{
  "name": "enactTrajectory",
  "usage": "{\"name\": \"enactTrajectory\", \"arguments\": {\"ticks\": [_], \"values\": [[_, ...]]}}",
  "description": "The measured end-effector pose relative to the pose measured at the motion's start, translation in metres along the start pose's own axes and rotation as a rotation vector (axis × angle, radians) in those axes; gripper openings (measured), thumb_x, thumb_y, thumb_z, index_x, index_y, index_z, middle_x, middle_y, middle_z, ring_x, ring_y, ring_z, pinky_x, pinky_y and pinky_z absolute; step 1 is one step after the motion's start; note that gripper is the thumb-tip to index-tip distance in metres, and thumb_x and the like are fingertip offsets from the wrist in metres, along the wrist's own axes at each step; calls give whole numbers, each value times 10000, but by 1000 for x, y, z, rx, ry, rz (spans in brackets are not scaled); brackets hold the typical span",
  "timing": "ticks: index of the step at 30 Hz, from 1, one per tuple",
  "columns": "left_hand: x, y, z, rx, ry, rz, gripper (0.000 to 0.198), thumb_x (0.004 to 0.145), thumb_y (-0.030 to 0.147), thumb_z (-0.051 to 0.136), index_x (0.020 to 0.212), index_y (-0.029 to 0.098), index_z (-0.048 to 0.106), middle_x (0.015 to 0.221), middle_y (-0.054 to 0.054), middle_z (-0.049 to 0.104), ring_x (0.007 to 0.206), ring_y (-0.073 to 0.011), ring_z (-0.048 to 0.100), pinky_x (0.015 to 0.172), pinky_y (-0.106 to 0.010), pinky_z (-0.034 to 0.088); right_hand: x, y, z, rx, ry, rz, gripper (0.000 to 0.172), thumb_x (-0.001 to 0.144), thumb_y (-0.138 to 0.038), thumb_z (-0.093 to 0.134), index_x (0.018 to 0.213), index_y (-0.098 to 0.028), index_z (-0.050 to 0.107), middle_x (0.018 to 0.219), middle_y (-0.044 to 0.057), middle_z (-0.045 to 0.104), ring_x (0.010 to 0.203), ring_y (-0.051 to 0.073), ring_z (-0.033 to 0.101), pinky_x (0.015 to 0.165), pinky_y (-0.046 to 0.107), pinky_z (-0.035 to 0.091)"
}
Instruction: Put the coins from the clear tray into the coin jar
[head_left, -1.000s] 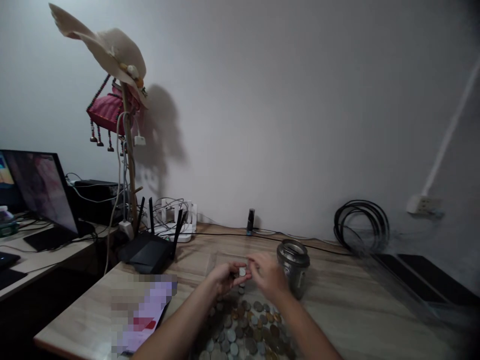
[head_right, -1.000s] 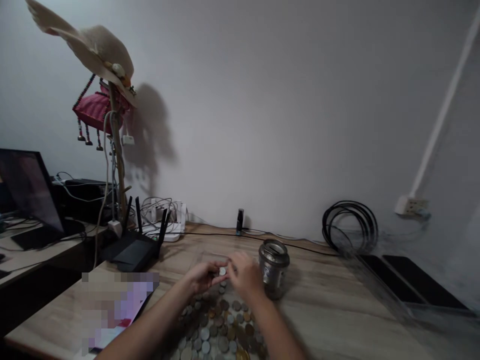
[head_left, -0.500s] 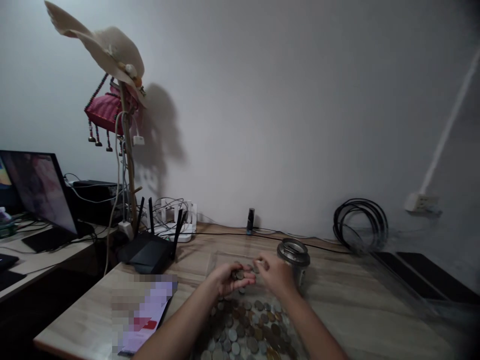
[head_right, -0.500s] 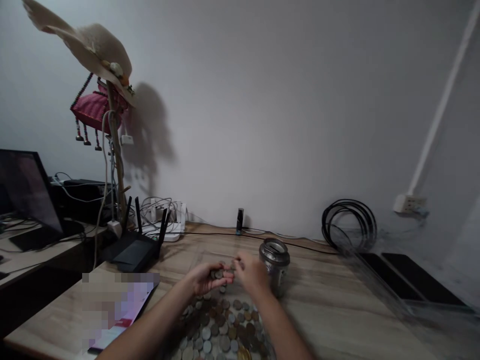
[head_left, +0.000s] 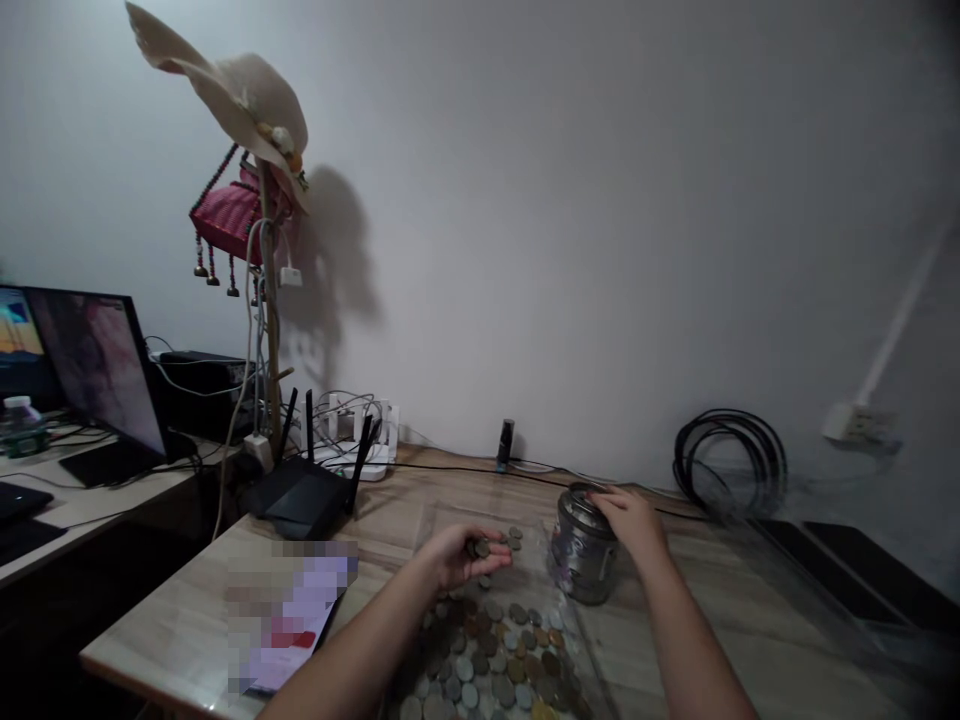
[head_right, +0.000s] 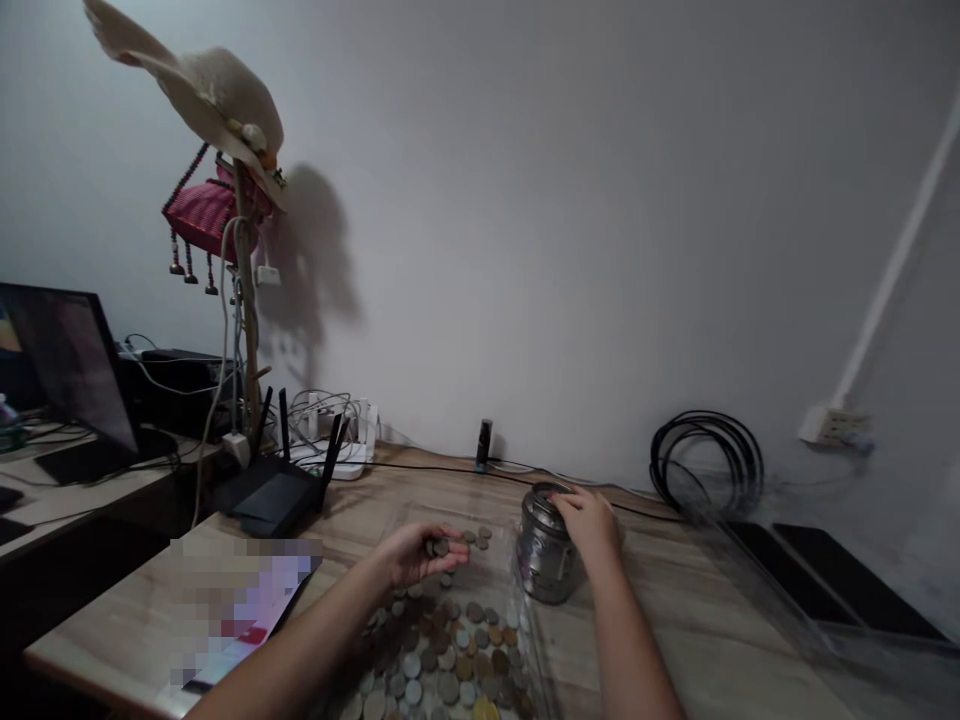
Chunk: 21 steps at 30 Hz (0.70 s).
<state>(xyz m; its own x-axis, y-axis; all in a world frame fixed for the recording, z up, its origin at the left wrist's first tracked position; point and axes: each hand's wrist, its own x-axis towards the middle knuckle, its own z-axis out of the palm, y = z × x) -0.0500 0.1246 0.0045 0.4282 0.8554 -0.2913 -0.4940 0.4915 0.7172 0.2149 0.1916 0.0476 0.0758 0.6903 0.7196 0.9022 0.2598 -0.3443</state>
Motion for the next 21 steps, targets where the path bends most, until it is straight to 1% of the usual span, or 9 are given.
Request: {"name": "enactTrajectory", "arguments": {"ticks": [3, 5, 7, 9, 11, 14, 16, 18, 21], "values": [[1, 0, -1, -13, 9, 6, 258, 679, 12, 395, 915, 39, 496, 732, -132, 622, 733, -181, 627, 622, -210, 494, -17, -31, -9, 86, 269, -23, 319, 754, -326, 420, 922, -166, 638, 1025, 109, 580, 971, 232, 488, 835, 378, 358], [3, -1, -2, -3, 19, 24, 297, 656, -31, 377, 923, 40, 487, 735, -135, 620, 745, -181, 627, 646, -208, 485, -34, -58, -10, 181, 305, -119, 322, 775, -267, 390, 996, -168, 603, 1014, 107, 572, 967, 213, 487, 854, 364, 351], [5, -2, -4, 13, 13, 48, 305, 652, -41, 382, 923, 45, 492, 738, -128, 619, 754, -175, 624, 665, -209, 477, -50, -84, -3, 275, 101, -256, 302, 782, -233, 380, 975, -194, 609, 930, 87, 595, 907, 191, 511, 822, 334, 374], [7, -3, -6, 32, -11, 80, 282, 659, -31, 405, 906, 51, 514, 729, -109, 617, 703, -150, 622, 651, -199, 471, -64, -103, 9, 348, -222, -368, 274, 776, -235, 401, 930, -212, 626, 870, 67, 608, 846, 176, 530, 766, 303, 400], [9, -4, -8, 56, -52, 112, 253, 666, -19, 431, 883, 56, 539, 716, -87, 613, 607, -112, 602, 604, -187, 464, -73, -112, 23, 418, -473, -411, 253, 763, -243, 430, 910, -215, 634, 888, 58, 606, 833, 164, 537, 734, 277, 408], [10, -5, -7, 86, -77, 111, 213, 685, 9, 450, 860, 69, 556, 694, -61, 606, 505, -78, 560, 549, -192, 460, -79, -114, 40, 491, -609, -342, 202, 715, -224, 491, 849, -187, 638, 848, 48, 612, 770, 146, 544, 687, 248, 412], [9, -5, -6, 79, -59, 91, 191, 700, 31, 451, 854, 79, 553, 676, -47, 605, 498, -75, 558, 554, -195, 466, -79, -113, 41, 476, -605, -261, 151, 680, -224, 526, 780, -170, 625, 732, 27, 614, 666, 134, 537, 608, 229, 404], [8, -5, -4, 63, -58, 58, 163, 722, 67, 442, 848, 76, 546, 685, -62, 617, 536, -85, 578, 560, -182, 467, -75, -111, 34, 409, -527, -225, 122, 678, -259, 534, 722, -177, 612, 657, 12, 605, 607, 131, 522, 555, 221, 383], [4, -2, -3, 63, -55, -4, 152, 748, 121, 414, 821, 74, 539, 710, -97, 634, 503, -76, 571, 461, -130, 421, -59, -102, 10, 339, -249, -206, 190, 729, -321, 487, 726, -191, 625, 717, 32, 628, 658, 145, 539, 602, 238, 387]]}}
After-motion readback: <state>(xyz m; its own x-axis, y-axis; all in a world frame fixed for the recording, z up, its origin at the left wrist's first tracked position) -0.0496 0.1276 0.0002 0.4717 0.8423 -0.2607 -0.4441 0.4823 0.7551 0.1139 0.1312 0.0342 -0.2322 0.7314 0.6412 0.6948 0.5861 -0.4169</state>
